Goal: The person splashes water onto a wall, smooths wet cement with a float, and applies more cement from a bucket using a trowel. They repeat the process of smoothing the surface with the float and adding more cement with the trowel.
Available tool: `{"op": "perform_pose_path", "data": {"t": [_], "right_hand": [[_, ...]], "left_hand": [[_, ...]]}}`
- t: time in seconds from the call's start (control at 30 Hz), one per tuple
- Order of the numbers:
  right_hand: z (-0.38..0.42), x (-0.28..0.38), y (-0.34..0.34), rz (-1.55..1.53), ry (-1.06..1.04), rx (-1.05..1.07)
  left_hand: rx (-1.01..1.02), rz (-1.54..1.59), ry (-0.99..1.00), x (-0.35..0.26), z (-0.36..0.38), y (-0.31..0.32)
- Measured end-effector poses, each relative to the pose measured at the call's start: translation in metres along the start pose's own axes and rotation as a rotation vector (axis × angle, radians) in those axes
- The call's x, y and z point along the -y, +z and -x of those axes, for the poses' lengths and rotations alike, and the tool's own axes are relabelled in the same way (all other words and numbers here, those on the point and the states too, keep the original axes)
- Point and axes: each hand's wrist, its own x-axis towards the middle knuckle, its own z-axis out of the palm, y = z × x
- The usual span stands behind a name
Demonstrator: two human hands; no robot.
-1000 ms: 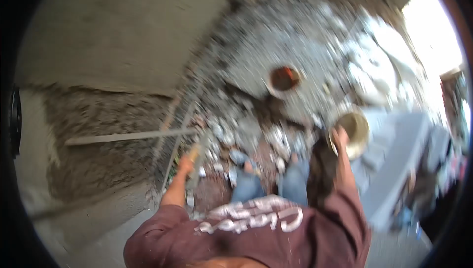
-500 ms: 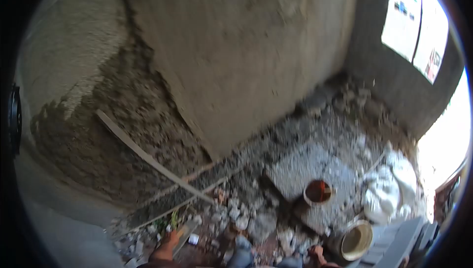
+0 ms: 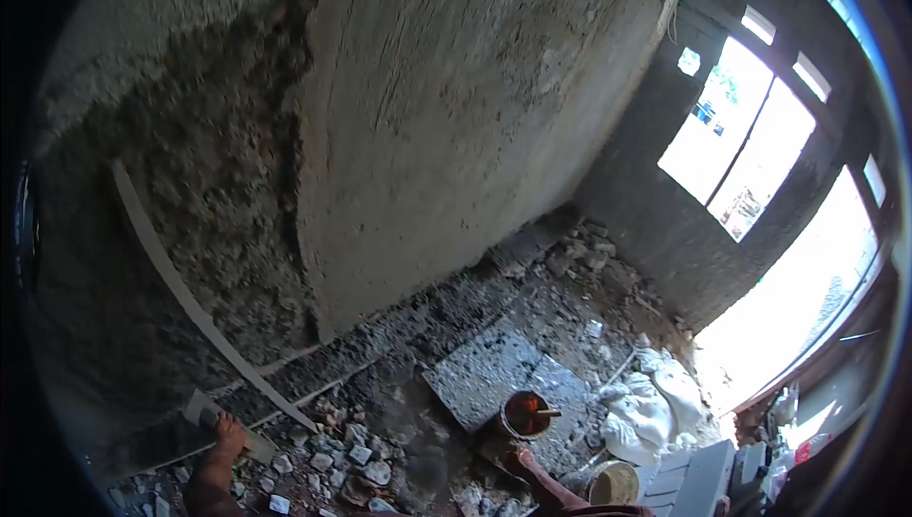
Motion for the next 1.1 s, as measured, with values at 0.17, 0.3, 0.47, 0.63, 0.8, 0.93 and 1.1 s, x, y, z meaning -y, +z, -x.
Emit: {"op": "perform_pose_path", "data": {"t": [0.17, 0.3, 0.47, 0.63, 0.8, 0.93, 1.1], "right_hand": [[0.061, -0.036, 0.069, 0.043, 0.025, 0.064], [0.138, -0.059, 0.126, 0.045, 0.073, 0.160], [0.173, -0.080, 0.113, 0.085, 0.021, 0.182], [0.138, -0.171, 0.120, 0.150, -0.301, -0.014], [0.116, -0.002, 0.034, 0.224, -0.188, 0.226], [0.102, -0.012, 0.017, 0.288, -0.521, -0.031], [0.100, -0.071, 0.007, 0.116, 0.042, -0.254]], "left_hand": [[0.082, -0.082, 0.142, -0.030, -0.102, 0.040], [-0.111, -0.153, 0.225, -0.048, -0.126, 0.064], [-0.263, 0.063, 0.198, -0.089, -0.073, 0.022], [0.233, 1.402, -0.022, -0.229, 0.058, -0.029], [0.999, 1.835, -0.280, -0.347, 0.205, -0.066], [0.733, 1.802, 0.313, -0.370, 0.216, -0.075], [0.935, 2.218, -0.196, -0.263, 0.164, -0.153]]}}
